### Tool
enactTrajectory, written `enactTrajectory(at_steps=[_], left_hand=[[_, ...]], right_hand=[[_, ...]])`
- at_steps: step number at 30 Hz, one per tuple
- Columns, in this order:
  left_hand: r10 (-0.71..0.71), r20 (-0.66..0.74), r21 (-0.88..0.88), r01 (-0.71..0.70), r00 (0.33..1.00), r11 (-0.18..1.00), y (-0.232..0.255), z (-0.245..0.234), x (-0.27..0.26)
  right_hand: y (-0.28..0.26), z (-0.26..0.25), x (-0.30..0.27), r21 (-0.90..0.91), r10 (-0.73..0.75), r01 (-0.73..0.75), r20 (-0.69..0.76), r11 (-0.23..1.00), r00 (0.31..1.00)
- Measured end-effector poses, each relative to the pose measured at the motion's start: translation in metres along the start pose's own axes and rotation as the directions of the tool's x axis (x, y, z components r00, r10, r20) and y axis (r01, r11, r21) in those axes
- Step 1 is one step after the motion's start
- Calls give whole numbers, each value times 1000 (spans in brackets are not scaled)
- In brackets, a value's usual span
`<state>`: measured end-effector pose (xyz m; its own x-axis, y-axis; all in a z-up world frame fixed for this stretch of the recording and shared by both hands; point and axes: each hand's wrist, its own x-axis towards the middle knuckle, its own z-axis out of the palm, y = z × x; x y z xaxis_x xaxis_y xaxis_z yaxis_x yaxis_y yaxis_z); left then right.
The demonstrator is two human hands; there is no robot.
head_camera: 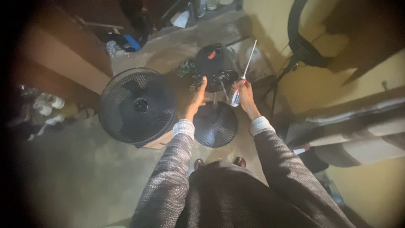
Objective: The person uses a screwdriver to tighten screws on the central hub of a standing fan. They repeatedly rotate the fan head to access different screw locations and continue tightening throughout the clip.
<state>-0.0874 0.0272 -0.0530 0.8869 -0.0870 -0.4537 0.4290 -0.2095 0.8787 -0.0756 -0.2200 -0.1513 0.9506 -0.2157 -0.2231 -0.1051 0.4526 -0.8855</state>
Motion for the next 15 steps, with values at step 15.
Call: enactTrajectory(at_steps=[15], left_hand=[[-14, 107, -18, 16, 994, 1000, -10, -4, -16]], right_hand=[[-12, -1, -22, -261, -9, 31, 87, 965, 996]])
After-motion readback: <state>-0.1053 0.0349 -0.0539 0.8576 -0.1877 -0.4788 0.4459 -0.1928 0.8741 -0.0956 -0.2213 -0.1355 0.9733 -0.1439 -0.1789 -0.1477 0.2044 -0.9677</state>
